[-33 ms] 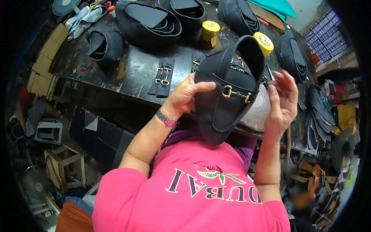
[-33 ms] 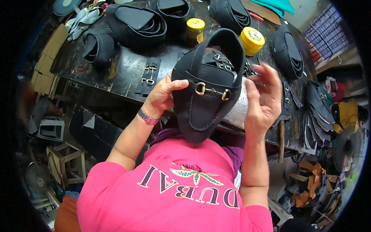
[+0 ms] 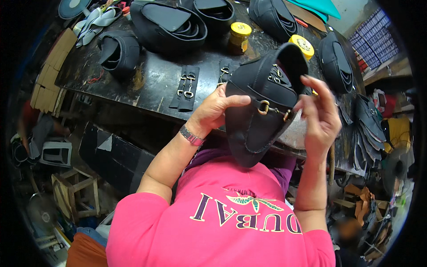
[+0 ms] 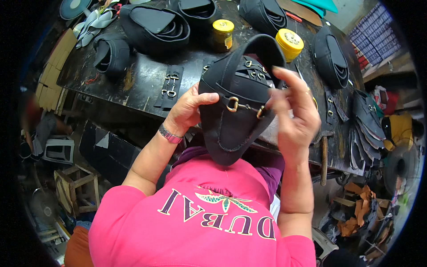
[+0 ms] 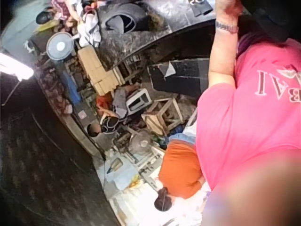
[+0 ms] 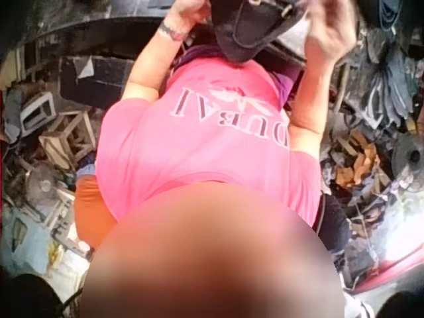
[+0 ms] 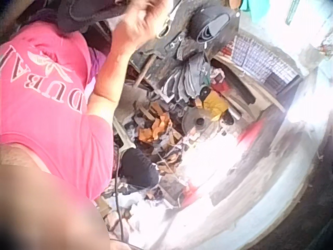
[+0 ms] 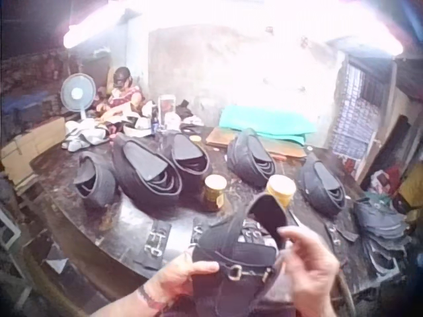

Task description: The person assembles black leather loafers by attaching metal buckle straps to the vamp of each shoe. They repeatedly pick up shoes and straps, align the buckle, and press it into place, then tap the interior with a small wooden mallet to set the strap. The person handles multiple shoes one at a time and places finished pairs on the workbench.

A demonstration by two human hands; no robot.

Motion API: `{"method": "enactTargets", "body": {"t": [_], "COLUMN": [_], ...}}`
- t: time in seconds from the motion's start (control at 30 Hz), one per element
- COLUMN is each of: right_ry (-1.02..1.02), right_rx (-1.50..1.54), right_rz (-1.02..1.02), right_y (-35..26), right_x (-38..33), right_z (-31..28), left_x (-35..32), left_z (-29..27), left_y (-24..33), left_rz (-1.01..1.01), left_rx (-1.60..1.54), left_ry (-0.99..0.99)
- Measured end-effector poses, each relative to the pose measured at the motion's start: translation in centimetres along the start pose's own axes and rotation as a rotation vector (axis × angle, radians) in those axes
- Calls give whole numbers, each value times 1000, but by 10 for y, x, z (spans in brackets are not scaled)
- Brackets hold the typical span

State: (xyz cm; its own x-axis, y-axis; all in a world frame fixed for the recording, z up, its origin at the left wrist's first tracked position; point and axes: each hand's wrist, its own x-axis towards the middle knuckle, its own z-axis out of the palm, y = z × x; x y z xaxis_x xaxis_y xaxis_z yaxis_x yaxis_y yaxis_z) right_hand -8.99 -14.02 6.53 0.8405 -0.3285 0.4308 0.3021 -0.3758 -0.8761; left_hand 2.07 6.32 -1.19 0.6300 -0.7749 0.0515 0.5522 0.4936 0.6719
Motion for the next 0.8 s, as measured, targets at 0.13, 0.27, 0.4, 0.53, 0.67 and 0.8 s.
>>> {"method": "enactTargets", "body": {"t": [0.13,0.27,0.4,0.53,0.67,0.8], "right_ry": [-464,-495,-450,-420,-384,-259], "right_rx": [-553,-397,-284,-222,-212,-173], "right_rz": [-32,170,223,63,-92,-35], "right_y": [-15,-6,2,-1,-2,6], "right_x": [27,27,15,7,1,-5], "right_z": [5,11,13,13,12,3], "left_x": [5,4,4,6,10,9], "left_z": [11,14,11,6,0,-9], "left_y": [-3,-2,-2,-6,-11,-15], "left_rz": [-50,-85,-18,-71,-100,-59], "left_rx": [107,98,62,-12,-50,-162], "left_ry": [-59,45,104,118,65,62]}}
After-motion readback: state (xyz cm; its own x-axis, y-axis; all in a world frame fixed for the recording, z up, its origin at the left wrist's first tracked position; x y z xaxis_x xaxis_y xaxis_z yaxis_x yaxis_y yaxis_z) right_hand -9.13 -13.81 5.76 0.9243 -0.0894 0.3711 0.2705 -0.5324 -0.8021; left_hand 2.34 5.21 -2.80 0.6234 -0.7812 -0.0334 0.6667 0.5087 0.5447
